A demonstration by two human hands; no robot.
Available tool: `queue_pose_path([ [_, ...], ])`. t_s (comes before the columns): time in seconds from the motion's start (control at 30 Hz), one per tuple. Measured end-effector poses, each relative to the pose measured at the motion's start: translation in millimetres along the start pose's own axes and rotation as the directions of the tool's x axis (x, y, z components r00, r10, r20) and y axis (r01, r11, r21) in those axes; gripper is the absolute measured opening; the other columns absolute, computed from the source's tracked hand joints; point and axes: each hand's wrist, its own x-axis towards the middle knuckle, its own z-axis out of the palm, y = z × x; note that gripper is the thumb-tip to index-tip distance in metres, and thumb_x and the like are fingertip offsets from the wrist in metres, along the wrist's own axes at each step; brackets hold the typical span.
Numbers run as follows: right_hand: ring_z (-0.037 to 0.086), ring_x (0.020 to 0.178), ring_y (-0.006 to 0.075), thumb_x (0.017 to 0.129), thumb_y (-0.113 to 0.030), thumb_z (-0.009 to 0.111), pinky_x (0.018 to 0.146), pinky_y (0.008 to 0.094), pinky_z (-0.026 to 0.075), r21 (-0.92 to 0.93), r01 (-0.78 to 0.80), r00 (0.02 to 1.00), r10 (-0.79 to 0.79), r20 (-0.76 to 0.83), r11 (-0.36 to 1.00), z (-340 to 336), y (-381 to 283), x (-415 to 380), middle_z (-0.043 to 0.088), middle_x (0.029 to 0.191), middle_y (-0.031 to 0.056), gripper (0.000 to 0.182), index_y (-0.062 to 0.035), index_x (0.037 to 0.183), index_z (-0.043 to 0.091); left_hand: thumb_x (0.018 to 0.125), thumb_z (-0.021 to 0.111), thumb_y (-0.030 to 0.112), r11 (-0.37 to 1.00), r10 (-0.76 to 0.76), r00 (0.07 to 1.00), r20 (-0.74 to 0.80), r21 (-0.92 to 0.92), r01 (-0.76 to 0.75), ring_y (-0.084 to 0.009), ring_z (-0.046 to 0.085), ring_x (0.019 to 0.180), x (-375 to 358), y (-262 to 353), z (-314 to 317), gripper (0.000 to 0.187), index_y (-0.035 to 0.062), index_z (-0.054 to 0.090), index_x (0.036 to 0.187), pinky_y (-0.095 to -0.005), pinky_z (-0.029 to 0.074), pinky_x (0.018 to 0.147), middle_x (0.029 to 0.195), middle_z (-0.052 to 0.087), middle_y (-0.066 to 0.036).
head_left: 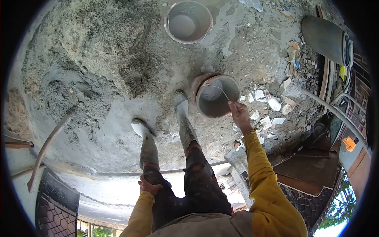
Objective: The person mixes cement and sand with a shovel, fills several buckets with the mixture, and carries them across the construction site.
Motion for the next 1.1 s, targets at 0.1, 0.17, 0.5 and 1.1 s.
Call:
queue_pose_path([
  [0.1, 0.03, 0.055, 0.005, 0.094, -0.022, 0.06, 0.047, 0.0274, 0.027, 0.217, -0.05, 0.983, 0.087, -0.164, 0.975, -30.3, -36.7, -1.9, 0.033, 0.055, -0.0052, 0.043, -0.0049, 0.059, 0.041, 0.045, 0.088, 0.029, 1.0, 0.007, 1.0, 0.007, -0.01, -0.007, -0.0448, 0.044, 0.118, -3.0, 1.3, 0.1, 0.116, 0.0119, 0.022, 0.138, -0.0489, 0.044, 0.099, 0.125, 0.039, -0.027],
  [0.17, 0.029, 0.053, 0.0053, 0.094, -0.022, 0.06, 0.046, 0.0275, 0.026, 0.164, 0.008, 0.97, 0.032, -0.242, 0.986, -60.9, -47.4, 6.0, 0.033, 0.053, -0.0052, 0.045, -0.0052, 0.057, 0.04, 0.044, 0.088, 0.03, 0.999, 0.023, 1.0, 0.015, -0.024, -0.023, -0.0448, 0.045, 0.118, -1.3, 2.9, 1.3, 0.116, 0.0117, 0.021, 0.138, -0.0487, 0.044, 0.099, 0.125, 0.039, -0.027],
  [0.5, 0.032, 0.051, 0.0064, 0.093, -0.029, 0.06, 0.046, 0.0291, 0.03, 0.03, -0.001, 0.957, 0.01, -0.29, 1.0, -151.1, -115.0, 98.1, 0.037, 0.052, -0.0029, 0.045, -0.004, 0.057, 0.049, 0.044, 0.088, 0.029, 0.999, 0.007, 1.0, -0.002, 0.037, -0.007, -0.0441, 0.044, 0.12, 0.2, -0.9, 7.9, 0.12, 0.0091, 0.018, 0.139, -0.0483, 0.044, 0.1, 0.126, 0.038, -0.027],
  [1.1, 0.06, 0.106, 0.0376, 0.083, -0.031, 0.062, 0.091, 0.0433, 0.047, -0.365, -0.197, 0.962, 0.106, -0.253, 0.91, -42.3, 68.6, 116.4, 0.062, 0.112, 0.0232, 0.044, -0.0071, 0.12, 0.059, 0.043, 0.091, 0.026, 0.999, -0.029, 0.999, 0.038, -0.024, 0.03, -0.043, 0.041, 0.121, -3.9, 7.4, 2.2, 0.119, 0.0101, 0.021, 0.138, -0.0488, 0.044, 0.099, 0.129, 0.036, -0.026],
])
